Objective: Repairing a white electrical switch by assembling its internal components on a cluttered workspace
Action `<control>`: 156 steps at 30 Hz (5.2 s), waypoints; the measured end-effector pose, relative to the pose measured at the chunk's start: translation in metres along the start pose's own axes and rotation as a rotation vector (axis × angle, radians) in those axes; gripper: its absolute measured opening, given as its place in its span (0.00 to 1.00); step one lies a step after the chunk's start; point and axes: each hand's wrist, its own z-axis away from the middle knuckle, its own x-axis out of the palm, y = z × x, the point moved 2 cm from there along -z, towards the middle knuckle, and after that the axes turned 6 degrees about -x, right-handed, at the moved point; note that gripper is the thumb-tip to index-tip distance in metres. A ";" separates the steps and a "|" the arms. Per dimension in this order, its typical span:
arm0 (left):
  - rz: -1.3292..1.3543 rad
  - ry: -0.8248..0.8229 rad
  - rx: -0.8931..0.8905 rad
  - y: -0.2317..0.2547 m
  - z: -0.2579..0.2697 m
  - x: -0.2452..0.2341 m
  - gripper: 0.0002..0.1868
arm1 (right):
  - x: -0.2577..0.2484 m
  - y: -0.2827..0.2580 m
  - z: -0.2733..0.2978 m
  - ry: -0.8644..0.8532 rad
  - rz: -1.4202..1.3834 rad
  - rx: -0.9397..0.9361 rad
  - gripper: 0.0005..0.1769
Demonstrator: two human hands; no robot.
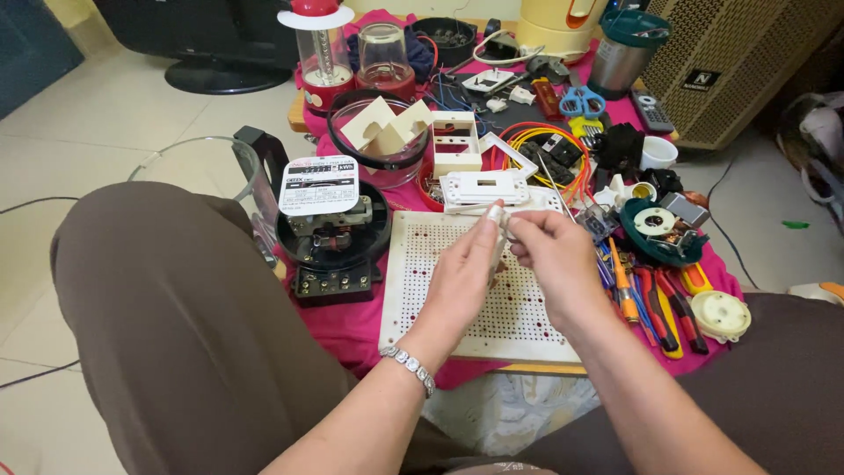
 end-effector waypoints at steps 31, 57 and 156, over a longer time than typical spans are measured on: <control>-0.069 -0.041 0.059 -0.001 0.005 -0.002 0.32 | -0.018 0.002 0.009 0.027 0.275 -0.205 0.10; -0.141 -0.075 -0.087 0.013 0.003 0.004 0.33 | -0.025 -0.004 0.003 -0.179 -0.044 -0.005 0.17; 0.052 0.156 -0.291 -0.008 0.002 0.015 0.37 | -0.011 0.017 0.021 -0.031 -0.456 0.144 0.22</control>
